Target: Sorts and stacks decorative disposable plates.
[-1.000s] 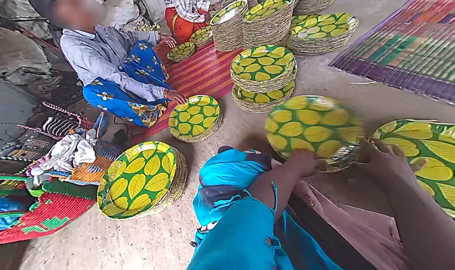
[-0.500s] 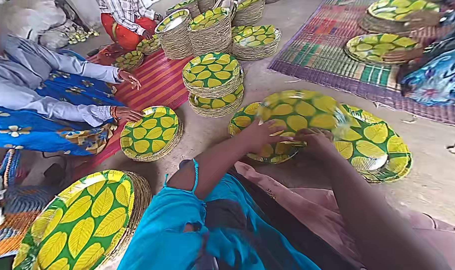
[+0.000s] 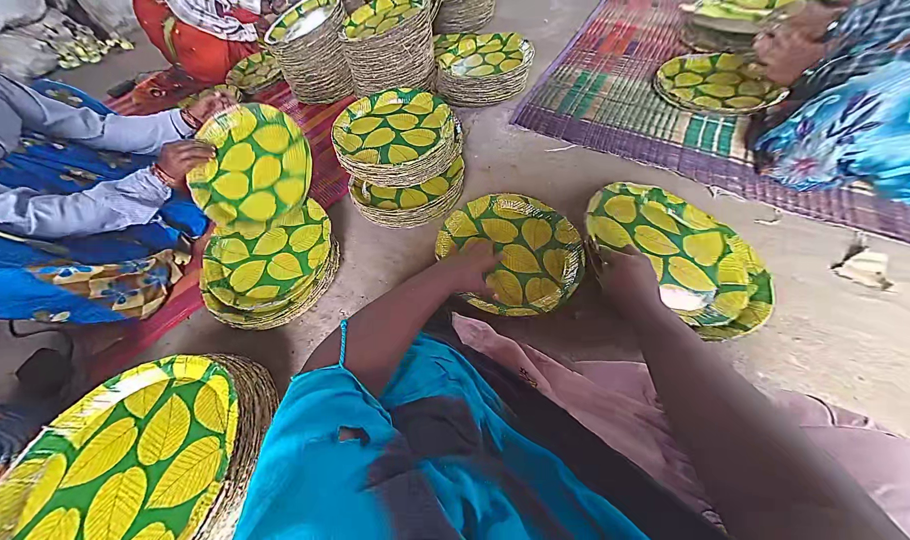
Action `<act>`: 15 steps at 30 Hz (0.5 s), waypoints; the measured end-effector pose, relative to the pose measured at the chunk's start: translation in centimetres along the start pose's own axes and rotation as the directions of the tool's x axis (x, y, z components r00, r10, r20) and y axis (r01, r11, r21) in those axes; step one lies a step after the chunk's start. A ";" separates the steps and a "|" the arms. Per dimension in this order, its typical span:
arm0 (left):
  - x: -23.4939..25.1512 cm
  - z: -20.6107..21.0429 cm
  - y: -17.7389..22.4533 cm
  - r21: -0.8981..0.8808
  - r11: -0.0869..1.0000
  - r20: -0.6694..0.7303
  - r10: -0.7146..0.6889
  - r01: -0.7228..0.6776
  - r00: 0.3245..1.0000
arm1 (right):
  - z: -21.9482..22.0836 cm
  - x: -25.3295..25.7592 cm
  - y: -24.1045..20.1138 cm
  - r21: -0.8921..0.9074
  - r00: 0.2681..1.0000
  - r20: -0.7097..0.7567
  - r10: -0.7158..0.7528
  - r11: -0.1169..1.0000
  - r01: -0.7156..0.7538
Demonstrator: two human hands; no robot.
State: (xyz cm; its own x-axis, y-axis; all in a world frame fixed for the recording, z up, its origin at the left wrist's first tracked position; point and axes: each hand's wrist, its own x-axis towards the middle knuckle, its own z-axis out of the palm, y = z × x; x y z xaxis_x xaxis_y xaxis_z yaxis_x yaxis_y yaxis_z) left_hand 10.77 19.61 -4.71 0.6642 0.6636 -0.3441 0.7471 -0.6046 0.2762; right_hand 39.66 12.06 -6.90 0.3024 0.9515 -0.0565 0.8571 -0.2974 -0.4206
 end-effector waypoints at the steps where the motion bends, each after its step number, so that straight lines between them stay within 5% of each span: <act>1: 0.0 -0.3 -0.1 -0.035 0.999 -0.117 -0.035 0.031 0.993 | 0.6 -0.1 -0.4 0.057 0.993 0.015 -0.114 0.992 0.113; 4: 0.2 -0.6 -1.0 0.000 0.997 -0.255 -0.075 0.077 0.964 | 1.7 0.2 -1.0 0.185 0.833 0.302 -0.464 0.885 0.427; 6: 0.2 0.5 -1.7 0.033 0.999 -0.195 -0.017 0.024 0.981 | 1.6 0.6 -1.0 0.157 0.748 0.429 -0.506 0.858 0.490; 8: 0.5 2.0 -2.1 0.111 0.994 0.005 0.010 -0.010 1.000 | 1.1 0.2 -0.9 -0.037 0.858 0.373 -0.354 0.918 0.395; 10: 1.2 3.0 -1.6 0.147 0.989 0.156 -0.013 -0.010 0.988 | 0.6 -0.1 -0.8 -0.212 0.948 0.311 -0.065 0.968 0.136; 12: 1.8 3.1 -0.4 0.173 0.985 0.174 -0.037 0.006 0.984 | 0.6 0.0 0.1 -0.312 0.952 0.263 0.158 0.947 -0.072; 15: 2.3 3.6 1.4 0.226 0.974 0.119 -0.035 0.007 0.992 | -0.6 -0.1 0.0 -0.325 0.927 0.232 0.293 0.922 -0.210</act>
State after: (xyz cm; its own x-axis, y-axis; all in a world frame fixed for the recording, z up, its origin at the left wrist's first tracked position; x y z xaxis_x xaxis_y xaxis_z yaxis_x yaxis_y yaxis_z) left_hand 13.24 18.74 -8.32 0.6303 0.6267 -0.4581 0.7266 -0.6842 0.0637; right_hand 39.89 11.91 -6.33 0.4354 0.8135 -0.3855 0.8621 -0.5001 -0.0816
